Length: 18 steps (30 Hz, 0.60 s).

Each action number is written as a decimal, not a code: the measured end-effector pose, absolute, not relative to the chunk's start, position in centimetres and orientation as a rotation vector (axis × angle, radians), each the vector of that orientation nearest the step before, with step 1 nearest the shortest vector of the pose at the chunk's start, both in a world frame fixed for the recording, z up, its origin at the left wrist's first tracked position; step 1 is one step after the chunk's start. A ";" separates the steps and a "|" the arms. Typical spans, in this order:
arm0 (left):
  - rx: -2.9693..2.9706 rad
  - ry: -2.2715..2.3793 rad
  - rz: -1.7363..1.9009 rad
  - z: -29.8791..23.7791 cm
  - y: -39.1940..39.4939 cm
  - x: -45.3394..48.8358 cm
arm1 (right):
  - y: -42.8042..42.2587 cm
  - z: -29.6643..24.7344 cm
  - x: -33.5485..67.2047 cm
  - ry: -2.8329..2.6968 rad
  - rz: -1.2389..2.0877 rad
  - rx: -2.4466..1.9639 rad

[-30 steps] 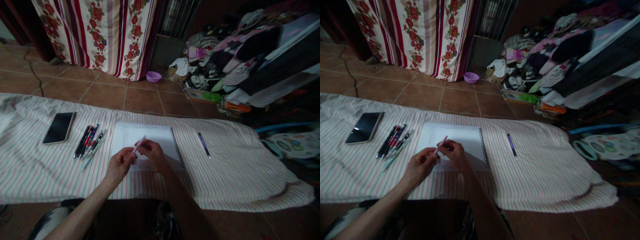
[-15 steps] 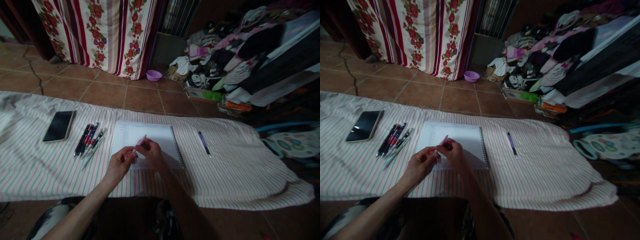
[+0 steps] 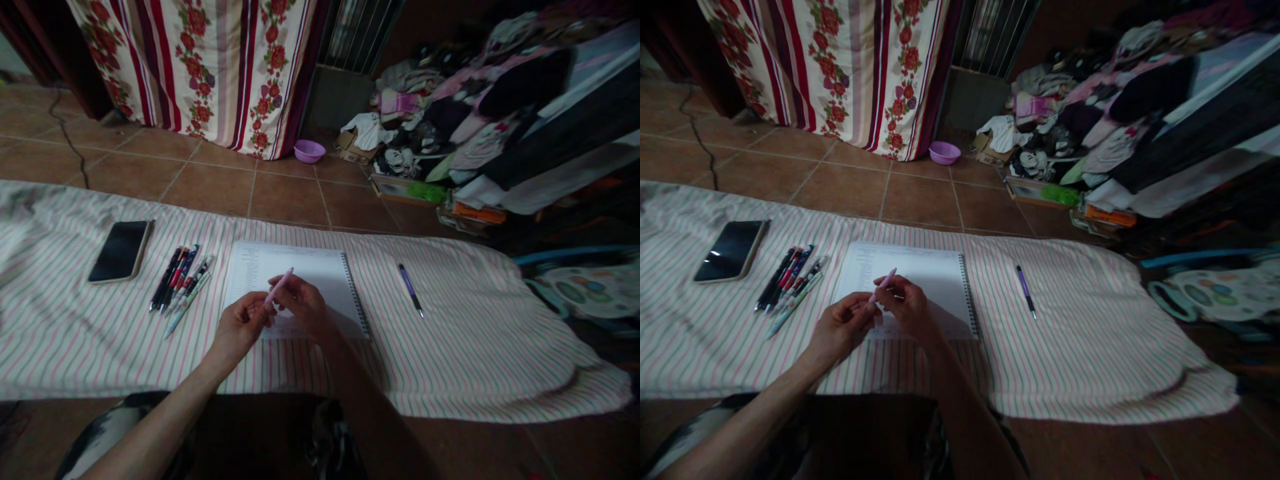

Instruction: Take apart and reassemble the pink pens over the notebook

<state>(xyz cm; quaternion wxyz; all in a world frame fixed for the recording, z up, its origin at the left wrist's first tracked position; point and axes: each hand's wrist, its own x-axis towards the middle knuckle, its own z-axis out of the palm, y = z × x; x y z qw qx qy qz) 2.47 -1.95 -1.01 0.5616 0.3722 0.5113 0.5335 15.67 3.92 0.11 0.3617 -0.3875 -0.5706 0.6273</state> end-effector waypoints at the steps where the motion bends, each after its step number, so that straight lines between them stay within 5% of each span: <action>1: 0.865 1.202 1.257 -1.0 -1.9 2.5 | 3.8 0.2 15.6 -1.470 1.611 -0.998; 18: 0.975 1.265 1.255 -0.9 -2.3 2.4 | 4.0 0.0 15.4 -1.359 1.567 -1.085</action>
